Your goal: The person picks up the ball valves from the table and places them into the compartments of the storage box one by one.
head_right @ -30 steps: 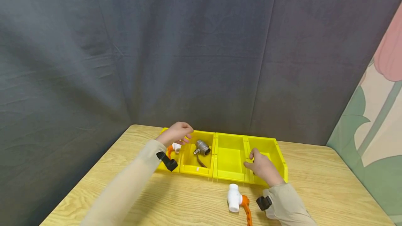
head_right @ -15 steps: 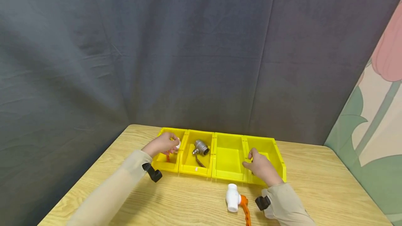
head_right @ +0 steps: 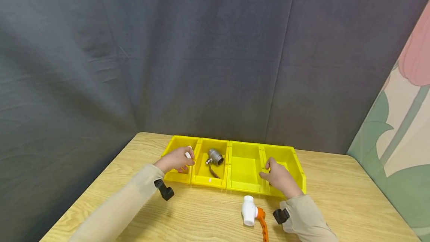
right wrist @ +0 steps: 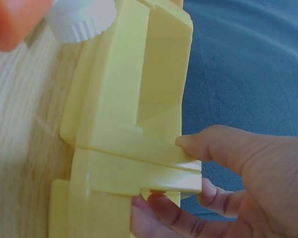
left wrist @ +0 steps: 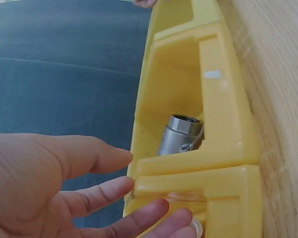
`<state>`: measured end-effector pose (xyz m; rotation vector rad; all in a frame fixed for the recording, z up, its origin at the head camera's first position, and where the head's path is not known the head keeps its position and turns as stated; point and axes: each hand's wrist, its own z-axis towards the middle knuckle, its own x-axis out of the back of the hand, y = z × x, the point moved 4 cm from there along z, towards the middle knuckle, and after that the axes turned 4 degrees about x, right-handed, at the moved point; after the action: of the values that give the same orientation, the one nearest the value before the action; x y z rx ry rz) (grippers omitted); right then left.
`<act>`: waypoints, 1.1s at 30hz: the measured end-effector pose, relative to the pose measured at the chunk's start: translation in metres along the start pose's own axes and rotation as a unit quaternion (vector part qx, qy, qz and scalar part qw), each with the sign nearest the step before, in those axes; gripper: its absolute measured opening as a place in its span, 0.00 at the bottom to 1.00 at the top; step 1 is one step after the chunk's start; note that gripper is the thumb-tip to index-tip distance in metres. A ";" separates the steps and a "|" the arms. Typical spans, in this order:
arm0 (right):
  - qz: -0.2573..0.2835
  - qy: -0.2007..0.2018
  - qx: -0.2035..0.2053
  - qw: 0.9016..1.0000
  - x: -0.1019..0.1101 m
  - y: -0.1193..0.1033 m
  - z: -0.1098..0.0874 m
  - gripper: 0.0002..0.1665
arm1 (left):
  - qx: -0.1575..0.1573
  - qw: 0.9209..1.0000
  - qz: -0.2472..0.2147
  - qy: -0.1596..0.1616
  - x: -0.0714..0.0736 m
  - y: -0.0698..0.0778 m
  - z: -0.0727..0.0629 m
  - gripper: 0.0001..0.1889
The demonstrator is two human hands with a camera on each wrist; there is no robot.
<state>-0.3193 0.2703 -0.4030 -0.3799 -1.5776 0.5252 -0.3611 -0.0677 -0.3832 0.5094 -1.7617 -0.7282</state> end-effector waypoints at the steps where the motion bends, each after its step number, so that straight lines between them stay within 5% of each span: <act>1: -0.001 0.001 0.002 1.000 0.000 0.000 0.000 0.20 | -0.001 1.000 0.000 0.000 -0.001 0.001 0.000 0.10; 7: -0.005 0.004 0.008 1.000 0.000 0.001 -0.001 0.20 | -0.010 1.000 -0.005 0.010 -0.007 0.002 0.002 0.11; 17: -0.003 0.004 0.012 1.000 0.000 -0.002 -0.003 0.20 | -0.030 0.992 0.093 0.074 -0.008 0.006 0.005 0.12; 33: -0.002 0.000 0.006 1.000 0.001 -0.002 -0.001 0.20 | -0.017 0.996 0.054 0.065 -0.012 0.004 0.000 0.15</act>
<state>-0.3183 0.2695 -0.4014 -0.3666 -1.5749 0.5309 -0.3576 -0.0574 -0.3889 0.4248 -1.6389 -0.6336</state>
